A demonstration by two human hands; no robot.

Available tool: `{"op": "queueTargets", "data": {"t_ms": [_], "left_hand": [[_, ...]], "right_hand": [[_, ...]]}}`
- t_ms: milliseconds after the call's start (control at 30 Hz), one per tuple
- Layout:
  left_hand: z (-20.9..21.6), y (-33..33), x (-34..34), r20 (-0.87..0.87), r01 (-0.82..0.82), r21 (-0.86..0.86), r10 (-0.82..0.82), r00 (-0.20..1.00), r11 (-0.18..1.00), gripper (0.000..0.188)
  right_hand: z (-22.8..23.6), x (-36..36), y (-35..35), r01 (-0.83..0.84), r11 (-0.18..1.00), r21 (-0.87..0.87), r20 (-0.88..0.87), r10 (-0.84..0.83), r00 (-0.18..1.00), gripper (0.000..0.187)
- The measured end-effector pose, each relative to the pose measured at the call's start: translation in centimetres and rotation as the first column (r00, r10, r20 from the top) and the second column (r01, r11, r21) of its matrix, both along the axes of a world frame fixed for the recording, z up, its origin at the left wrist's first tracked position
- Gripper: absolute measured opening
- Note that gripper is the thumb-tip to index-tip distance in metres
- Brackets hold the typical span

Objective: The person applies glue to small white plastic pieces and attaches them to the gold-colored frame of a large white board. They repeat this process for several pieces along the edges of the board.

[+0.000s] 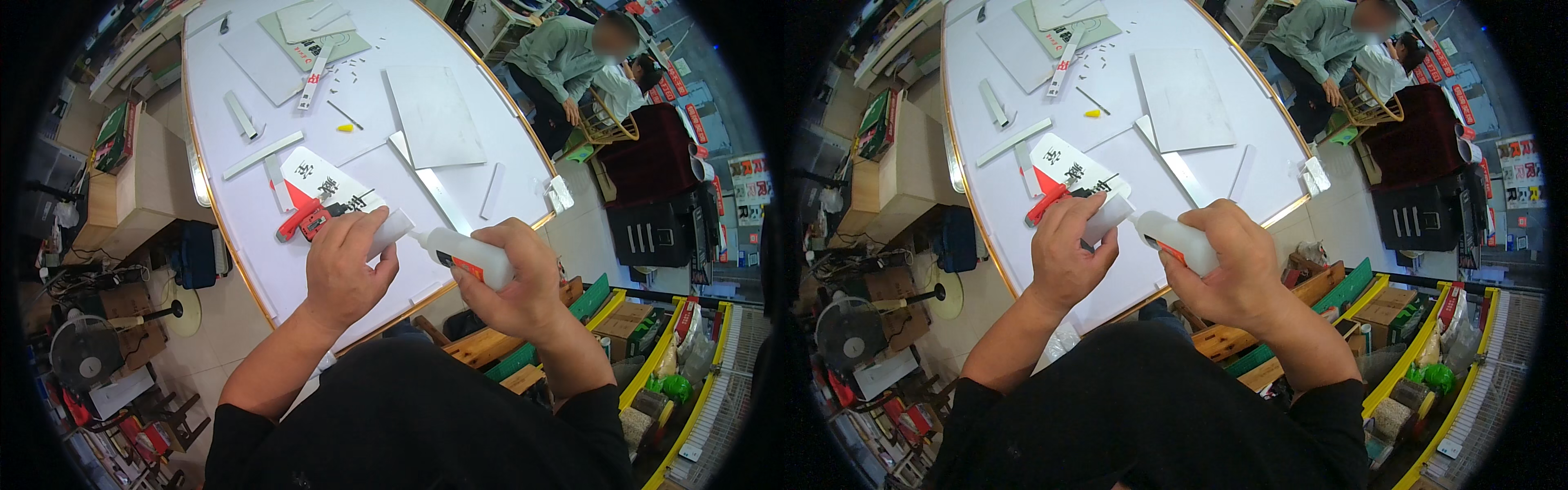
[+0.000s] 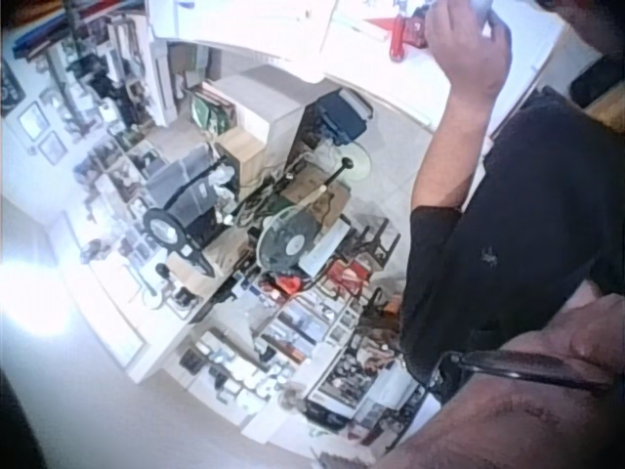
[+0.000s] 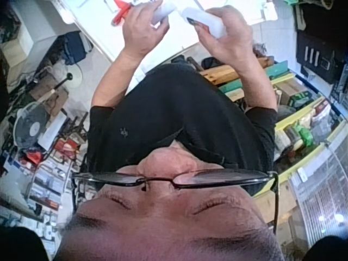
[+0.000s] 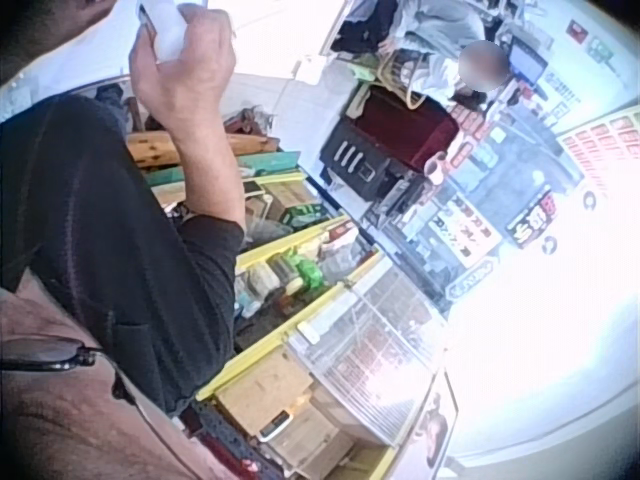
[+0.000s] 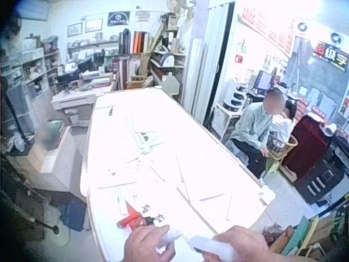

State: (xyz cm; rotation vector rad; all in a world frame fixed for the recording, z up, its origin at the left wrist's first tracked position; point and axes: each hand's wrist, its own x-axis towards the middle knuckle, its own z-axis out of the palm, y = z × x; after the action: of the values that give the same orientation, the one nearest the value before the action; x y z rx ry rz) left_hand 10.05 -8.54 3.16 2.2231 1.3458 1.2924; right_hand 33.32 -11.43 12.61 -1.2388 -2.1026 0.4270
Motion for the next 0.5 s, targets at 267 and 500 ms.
{"op": "queueTargets", "data": {"t_ms": [267, 500], "left_hand": [[-0.1, 0.2, 0.0, 0.071, 0.002, -0.116, 0.006, 0.997, 0.993, 0.048], [-1.4, 2.5, -1.0, 0.633, 0.325, -0.722, 0.394, 0.666, 0.610, 0.053]], "right_hand": [[-0.5, -0.1, 0.2, -0.003, 0.999, 0.034, 0.010, 0.002, 1.000, 0.041], [-1.6, 0.7, -0.6, 0.107, 0.992, -0.071, -0.216, -0.120, 0.969, 0.035]]}}
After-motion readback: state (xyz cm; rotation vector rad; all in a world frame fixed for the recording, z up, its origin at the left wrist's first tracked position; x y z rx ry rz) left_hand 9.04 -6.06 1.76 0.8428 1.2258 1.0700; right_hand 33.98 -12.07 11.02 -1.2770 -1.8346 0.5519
